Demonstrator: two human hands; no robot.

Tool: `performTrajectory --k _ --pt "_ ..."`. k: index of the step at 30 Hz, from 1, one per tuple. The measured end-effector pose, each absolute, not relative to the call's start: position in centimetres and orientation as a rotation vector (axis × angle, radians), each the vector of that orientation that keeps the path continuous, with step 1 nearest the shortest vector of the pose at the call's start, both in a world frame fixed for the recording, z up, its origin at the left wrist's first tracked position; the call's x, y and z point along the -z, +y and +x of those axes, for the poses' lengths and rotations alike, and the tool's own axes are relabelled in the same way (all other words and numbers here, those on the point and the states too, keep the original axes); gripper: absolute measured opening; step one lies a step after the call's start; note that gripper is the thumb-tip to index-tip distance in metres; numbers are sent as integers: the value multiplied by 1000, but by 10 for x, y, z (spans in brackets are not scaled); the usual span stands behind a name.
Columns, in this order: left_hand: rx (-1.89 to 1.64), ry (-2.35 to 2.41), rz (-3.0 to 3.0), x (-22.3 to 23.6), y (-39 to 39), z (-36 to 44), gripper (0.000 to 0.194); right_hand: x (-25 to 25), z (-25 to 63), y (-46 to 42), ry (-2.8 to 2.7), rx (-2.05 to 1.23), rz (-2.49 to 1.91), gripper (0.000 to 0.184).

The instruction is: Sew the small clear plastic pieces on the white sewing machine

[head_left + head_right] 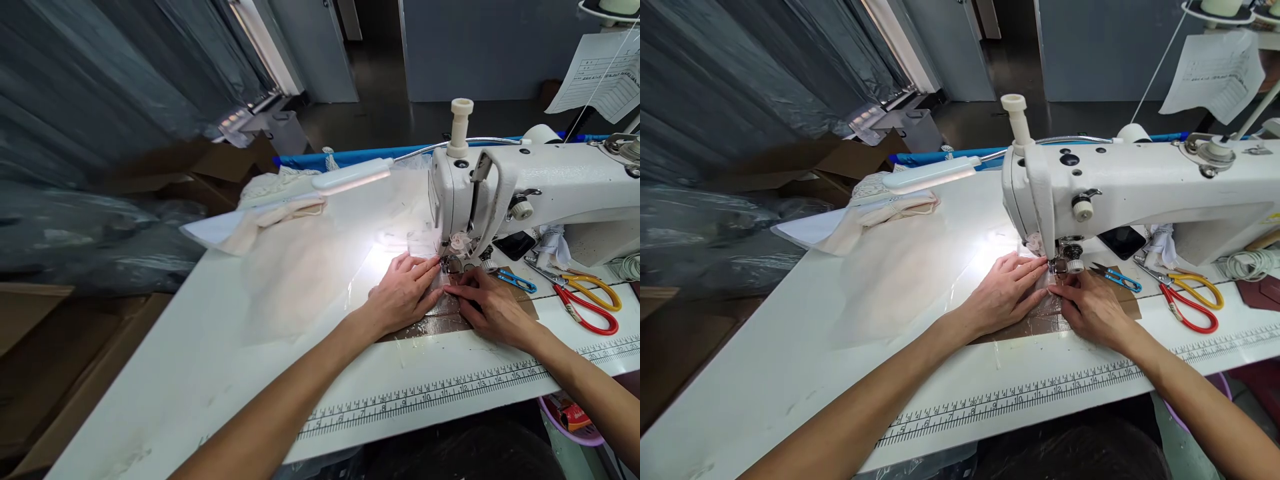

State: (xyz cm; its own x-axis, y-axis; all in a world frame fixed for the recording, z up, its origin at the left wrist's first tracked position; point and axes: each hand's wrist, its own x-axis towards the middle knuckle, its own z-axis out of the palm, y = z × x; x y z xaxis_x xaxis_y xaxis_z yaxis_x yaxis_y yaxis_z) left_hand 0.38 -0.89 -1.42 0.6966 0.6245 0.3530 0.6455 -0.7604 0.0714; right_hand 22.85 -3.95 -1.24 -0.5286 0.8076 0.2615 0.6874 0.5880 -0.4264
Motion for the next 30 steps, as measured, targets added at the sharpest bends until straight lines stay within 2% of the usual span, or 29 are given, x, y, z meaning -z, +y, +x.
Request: performTrajectory --k 4,11,20,30 --pt "617 -1031 -2719 9 -9 3 37 12 229 -39 -2385 -403 -1206 36" --pt "955 -641 -2722 -5 -7 -4 14 11 228 -39 -2360 -421 -1189 38" --pt "858 -493 -2916 1 -12 2 17 9 228 -41 -2361 -443 -1198 35" --pt "781 -566 -3023 -1 -13 -1 21 9 227 -42 -2361 -478 -1205 37"
